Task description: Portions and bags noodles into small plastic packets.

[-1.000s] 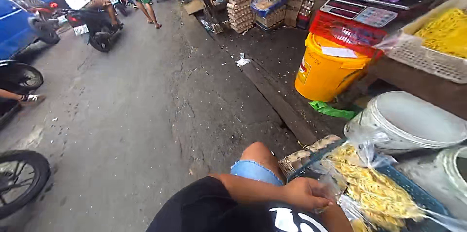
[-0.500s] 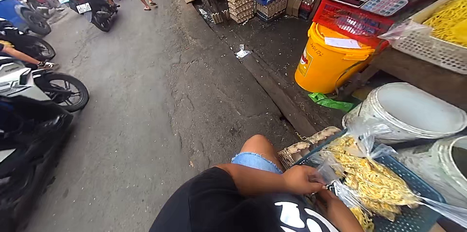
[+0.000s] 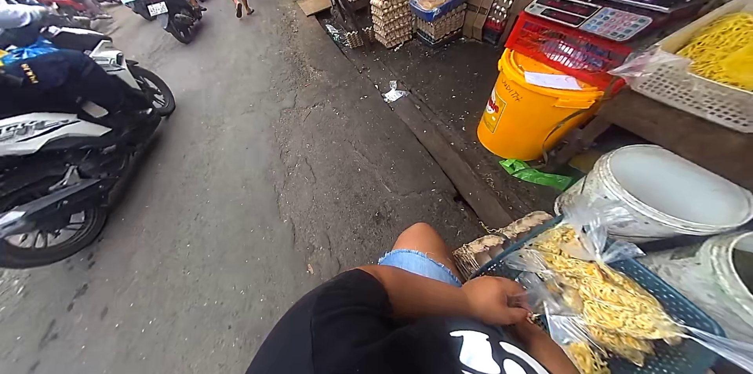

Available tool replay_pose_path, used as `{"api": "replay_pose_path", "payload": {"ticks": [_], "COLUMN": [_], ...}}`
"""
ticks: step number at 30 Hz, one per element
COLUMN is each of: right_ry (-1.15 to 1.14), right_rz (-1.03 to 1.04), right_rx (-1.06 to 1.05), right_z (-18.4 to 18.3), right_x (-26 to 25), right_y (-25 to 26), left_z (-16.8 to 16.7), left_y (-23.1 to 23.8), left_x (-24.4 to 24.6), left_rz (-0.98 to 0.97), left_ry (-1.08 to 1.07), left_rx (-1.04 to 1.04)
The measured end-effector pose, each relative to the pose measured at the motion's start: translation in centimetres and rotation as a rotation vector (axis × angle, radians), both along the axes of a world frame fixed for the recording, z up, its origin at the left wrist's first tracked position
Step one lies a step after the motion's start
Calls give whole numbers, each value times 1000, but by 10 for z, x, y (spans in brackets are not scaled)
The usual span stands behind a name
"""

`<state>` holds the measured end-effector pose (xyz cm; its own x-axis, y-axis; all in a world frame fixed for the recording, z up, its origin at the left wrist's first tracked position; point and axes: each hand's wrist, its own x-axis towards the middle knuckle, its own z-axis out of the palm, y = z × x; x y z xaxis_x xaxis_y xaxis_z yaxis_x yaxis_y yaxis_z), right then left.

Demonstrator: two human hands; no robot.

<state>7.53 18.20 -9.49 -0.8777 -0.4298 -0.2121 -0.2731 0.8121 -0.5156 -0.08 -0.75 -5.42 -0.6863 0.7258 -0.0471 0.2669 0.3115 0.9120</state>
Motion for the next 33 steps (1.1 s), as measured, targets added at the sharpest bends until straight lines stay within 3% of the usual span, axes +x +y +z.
{"api": "replay_pose_path", "payload": {"ticks": [2, 3, 9, 14, 19, 24, 33], "right_ry": [-285, -319, -221, -151, -163, -570, -210], "right_rz": [-26, -52, -169, -146, -197, -66, -273], "right_rx": [139, 171, 159, 192, 216, 412, 206], "right_z": [-14, -15, -30, -34, -19, 13, 2], "right_x": [-10, -11, -16, -19, -17, -11, -3], "right_y": [13, 16, 6, -2, -5, 9, 15], "left_z": [0, -1, -2, -6, -5, -4, 1], "left_y": [0, 1, 3, 0, 1, -1, 3], "left_x": [1, 1, 2, 2, 2, 2, 3], "left_rz": [-1, 1, 6, 28, 23, 61, 65], "left_ry": [14, 25, 71, 83, 87, 63, 45], "left_rx": [-2, -3, -34, -1, 2, 58, 42]}}
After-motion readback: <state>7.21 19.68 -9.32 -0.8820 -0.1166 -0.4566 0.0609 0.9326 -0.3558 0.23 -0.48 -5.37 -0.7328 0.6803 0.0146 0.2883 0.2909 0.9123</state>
